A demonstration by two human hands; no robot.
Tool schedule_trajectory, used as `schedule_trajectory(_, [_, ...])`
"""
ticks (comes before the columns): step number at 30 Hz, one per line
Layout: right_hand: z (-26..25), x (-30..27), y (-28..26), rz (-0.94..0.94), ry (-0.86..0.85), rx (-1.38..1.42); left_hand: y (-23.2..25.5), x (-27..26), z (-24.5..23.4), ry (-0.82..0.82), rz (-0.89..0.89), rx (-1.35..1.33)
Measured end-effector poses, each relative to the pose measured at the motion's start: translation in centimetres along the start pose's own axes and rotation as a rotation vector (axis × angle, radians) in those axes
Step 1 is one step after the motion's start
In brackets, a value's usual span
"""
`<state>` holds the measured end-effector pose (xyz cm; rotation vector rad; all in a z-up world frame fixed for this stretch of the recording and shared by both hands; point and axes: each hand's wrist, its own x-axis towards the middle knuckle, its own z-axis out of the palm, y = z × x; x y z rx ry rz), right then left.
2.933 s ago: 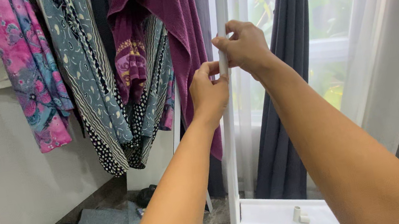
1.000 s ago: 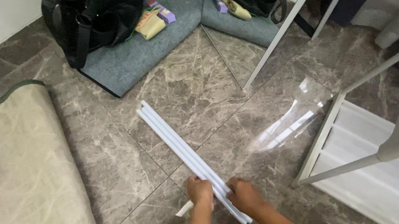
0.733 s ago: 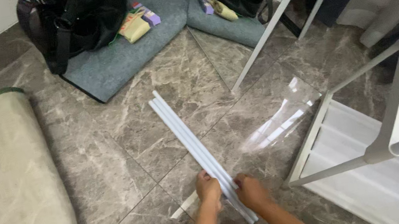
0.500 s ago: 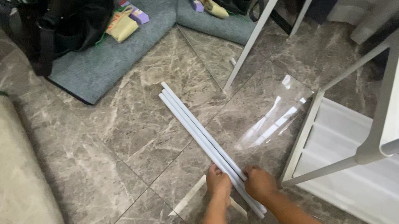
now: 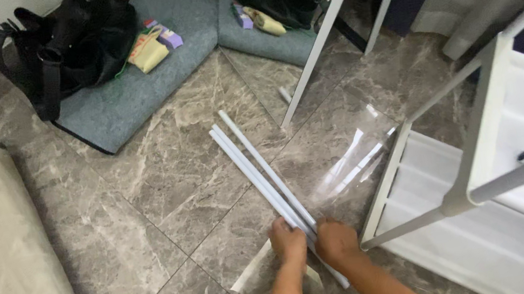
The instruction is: The person assembles a white plastic shelving unit by hand, inserting vertical poles into connectors and attaching horizontal bars. The person wipes the poles with a cloth before inserting them into the frame. The assembly progresses from the base to the upper sections.
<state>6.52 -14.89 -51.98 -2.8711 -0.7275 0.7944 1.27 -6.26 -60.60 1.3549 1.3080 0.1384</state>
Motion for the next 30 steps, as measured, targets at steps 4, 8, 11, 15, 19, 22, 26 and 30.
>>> schedule_trajectory(4, [-2.4, -2.1, -1.0, -0.011, 0.040, 0.004, 3.3, -0.7, -1.3, -0.026, 0.066, -0.073])
schedule_trajectory(8, [-7.9, -6.0, -3.0, -0.130, 0.277, 0.065, 9.9, -3.1, -3.6, -0.185, 0.186, -0.350])
schedule_trajectory(11, [-14.0, -10.3, -4.6, -0.208, 0.376, 0.170, 16.5, -7.7, -7.3, -0.112, 0.503, -0.312])
schedule_trajectory(15, [-22.9, -17.6, -6.8, -0.245, 0.508, 0.297, 25.9, -18.0, -13.8, -0.049, 0.926, -0.377])
schedule_trajectory(19, [-30.8, -25.5, -6.5, -0.298, 0.572, 0.380, 34.6, -29.9, -18.5, -0.062, 1.181, -0.395])
schedule_trajectory(22, [-36.1, -31.4, -4.2, -0.377, 0.567, 0.518, 40.1, -39.0, -20.1, -0.113, 1.351, -0.469])
schedule_trajectory(26, [-42.8, -39.2, -0.1, -0.331, 0.514, 0.741, 45.1, -49.2, -20.0, -0.189, 1.467, -0.453])
schedule_trajectory(30, [-47.2, -46.2, 3.0, -0.342, 0.711, 0.790, 48.7, -56.3, -17.7, -0.267, 1.556, -0.392])
